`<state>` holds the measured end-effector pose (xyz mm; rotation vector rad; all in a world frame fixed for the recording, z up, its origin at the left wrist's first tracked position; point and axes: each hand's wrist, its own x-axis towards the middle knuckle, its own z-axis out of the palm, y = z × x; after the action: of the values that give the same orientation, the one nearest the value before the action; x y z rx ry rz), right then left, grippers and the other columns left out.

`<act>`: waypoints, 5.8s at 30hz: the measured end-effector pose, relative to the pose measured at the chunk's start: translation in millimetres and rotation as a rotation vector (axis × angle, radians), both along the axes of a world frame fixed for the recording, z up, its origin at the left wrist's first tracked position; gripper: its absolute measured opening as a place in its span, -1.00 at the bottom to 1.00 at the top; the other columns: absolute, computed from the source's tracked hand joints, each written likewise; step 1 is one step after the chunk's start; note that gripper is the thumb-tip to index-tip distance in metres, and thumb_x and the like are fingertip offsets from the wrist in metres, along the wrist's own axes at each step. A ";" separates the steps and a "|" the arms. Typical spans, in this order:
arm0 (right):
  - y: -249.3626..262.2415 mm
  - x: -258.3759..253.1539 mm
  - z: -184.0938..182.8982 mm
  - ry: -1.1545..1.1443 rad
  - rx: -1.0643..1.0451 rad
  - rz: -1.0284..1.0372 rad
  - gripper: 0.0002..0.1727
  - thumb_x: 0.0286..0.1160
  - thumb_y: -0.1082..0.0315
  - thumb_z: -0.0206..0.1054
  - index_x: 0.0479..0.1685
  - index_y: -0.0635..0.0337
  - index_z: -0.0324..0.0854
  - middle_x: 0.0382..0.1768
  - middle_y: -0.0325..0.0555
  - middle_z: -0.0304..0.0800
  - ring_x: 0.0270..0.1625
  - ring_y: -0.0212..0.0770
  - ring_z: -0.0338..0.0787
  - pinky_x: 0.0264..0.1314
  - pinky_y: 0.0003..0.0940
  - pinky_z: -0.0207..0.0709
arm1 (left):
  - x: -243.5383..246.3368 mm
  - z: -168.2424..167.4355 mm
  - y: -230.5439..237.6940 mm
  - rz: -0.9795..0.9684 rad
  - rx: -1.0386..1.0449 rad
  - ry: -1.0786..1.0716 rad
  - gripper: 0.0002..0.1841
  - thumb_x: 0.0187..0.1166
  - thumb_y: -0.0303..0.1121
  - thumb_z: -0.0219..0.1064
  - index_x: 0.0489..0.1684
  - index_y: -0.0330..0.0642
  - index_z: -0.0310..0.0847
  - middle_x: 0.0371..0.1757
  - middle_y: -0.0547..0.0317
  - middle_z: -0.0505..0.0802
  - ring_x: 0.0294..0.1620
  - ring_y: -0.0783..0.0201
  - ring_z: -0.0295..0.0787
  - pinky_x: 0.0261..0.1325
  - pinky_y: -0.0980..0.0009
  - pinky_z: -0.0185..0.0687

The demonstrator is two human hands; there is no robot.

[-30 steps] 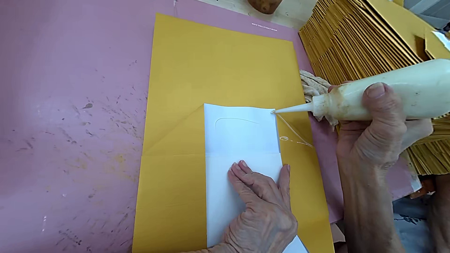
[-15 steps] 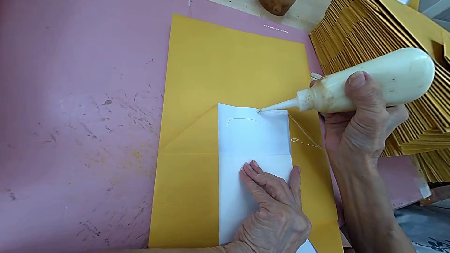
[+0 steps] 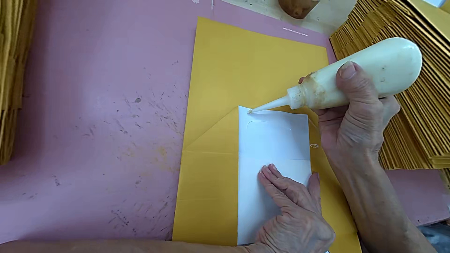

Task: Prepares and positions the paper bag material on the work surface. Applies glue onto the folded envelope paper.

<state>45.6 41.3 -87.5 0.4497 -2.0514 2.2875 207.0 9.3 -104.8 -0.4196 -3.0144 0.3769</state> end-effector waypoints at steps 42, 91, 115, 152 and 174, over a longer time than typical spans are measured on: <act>-35.4 37.9 10.4 0.060 0.043 0.339 -0.58 0.36 0.40 0.55 0.13 0.07 0.46 -0.07 -0.13 0.88 -0.03 -0.10 0.95 -0.03 -0.21 0.91 | -6.2 12.0 1.1 0.023 0.167 -0.158 -0.58 0.74 -0.57 -0.06 0.36 -0.41 0.68 0.12 -0.43 0.86 0.14 -0.40 0.83 0.19 -0.19 0.62; -24.6 28.2 2.8 0.226 0.100 0.349 -0.25 0.15 0.17 0.73 0.28 0.18 0.37 0.07 0.10 0.83 0.10 0.14 0.89 0.09 0.03 0.86 | -6.8 17.3 3.4 0.076 0.154 -0.216 -0.56 0.74 -0.56 -0.03 0.50 -0.32 0.59 0.26 -0.36 0.82 0.30 -0.33 0.78 0.31 -0.07 0.61; -41.7 48.3 11.4 0.345 0.081 0.370 -0.39 0.06 0.23 0.75 0.08 0.18 0.50 -0.10 -0.11 0.87 -0.02 -0.07 0.93 0.04 -0.14 0.89 | -0.5 12.8 0.5 0.011 0.055 -0.142 -0.59 0.75 -0.57 -0.07 0.36 -0.41 0.66 0.22 -0.29 0.85 0.17 -0.22 0.85 0.15 -0.02 0.64; 150.9 26.0 4.8 0.533 0.154 -0.308 -0.29 -0.08 0.32 0.75 0.13 0.07 0.41 -0.13 -0.17 0.91 -0.04 -0.04 0.95 0.05 -0.05 0.88 | 6.4 -23.6 -1.3 0.048 0.008 0.205 -0.40 0.69 -0.68 -0.20 0.74 -0.24 0.33 -0.39 -0.36 0.77 -0.33 -0.36 0.79 0.00 -0.17 0.59; 100.5 5.0 7.3 0.646 0.162 -0.231 -0.35 0.06 0.31 0.74 0.14 0.06 0.42 -0.05 -0.26 0.85 0.02 -0.17 0.92 0.02 -0.20 0.88 | 6.9 -21.8 1.1 0.068 0.017 0.189 -0.40 0.68 -0.67 -0.19 0.72 -0.20 0.37 -0.35 -0.36 0.80 -0.27 -0.37 0.82 0.02 -0.18 0.59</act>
<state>50.6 141.8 -80.3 0.7856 -1.8307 1.5702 213.9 10.4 -126.7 -0.2636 -2.8511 0.3719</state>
